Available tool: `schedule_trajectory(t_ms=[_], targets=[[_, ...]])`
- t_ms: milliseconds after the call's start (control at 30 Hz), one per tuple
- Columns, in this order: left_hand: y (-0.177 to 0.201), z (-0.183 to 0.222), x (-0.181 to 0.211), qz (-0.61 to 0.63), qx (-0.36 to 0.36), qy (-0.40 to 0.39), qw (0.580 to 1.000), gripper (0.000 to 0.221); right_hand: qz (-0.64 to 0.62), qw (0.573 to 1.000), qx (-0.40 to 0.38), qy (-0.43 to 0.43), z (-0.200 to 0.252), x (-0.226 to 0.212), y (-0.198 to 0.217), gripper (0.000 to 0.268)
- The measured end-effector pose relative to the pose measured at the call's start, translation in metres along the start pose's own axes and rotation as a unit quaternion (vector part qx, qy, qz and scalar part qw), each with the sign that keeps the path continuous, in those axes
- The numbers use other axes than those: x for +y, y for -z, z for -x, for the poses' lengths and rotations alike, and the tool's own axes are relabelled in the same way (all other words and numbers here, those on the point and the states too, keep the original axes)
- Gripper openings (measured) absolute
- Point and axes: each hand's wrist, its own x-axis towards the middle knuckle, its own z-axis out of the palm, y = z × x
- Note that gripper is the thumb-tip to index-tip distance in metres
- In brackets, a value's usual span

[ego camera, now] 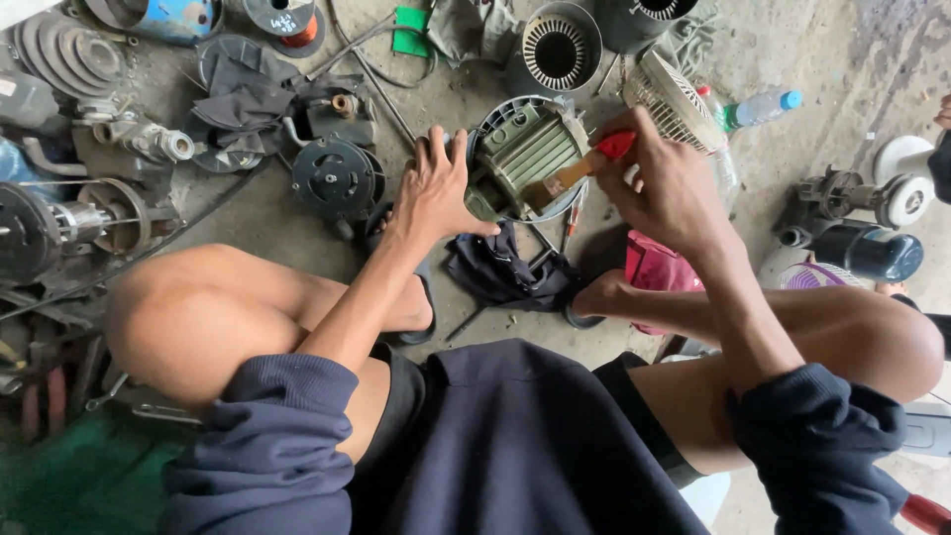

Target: Cleaning the exterior housing and cooling fins of an electric motor using a brush and a screwdriver to remove dirt.

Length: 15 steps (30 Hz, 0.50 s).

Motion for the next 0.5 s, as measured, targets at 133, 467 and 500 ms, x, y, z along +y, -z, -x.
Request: schedule_trajectory(t_ms=[133, 467, 500], targets=[[0.007, 0.004, 0.005, -0.007, 0.006, -0.010, 1.000, 0.138, 0.137, 0.989, 0.048, -0.009, -0.007, 0.024, 0.024, 0.030], [-0.007, 0.000, -0.001, 0.012, -0.005, -0.002, 1.000, 0.143, 0.049, 0.995, 0.027, -0.083, -0.008, 0.003, 0.008, 0.028], [-0.006, -0.002, -0.003, 0.023, -0.011, 0.003, 1.000, 0.143, 0.111, 0.982, 0.066, -0.136, -0.012, 0.008, 0.014, 0.024]])
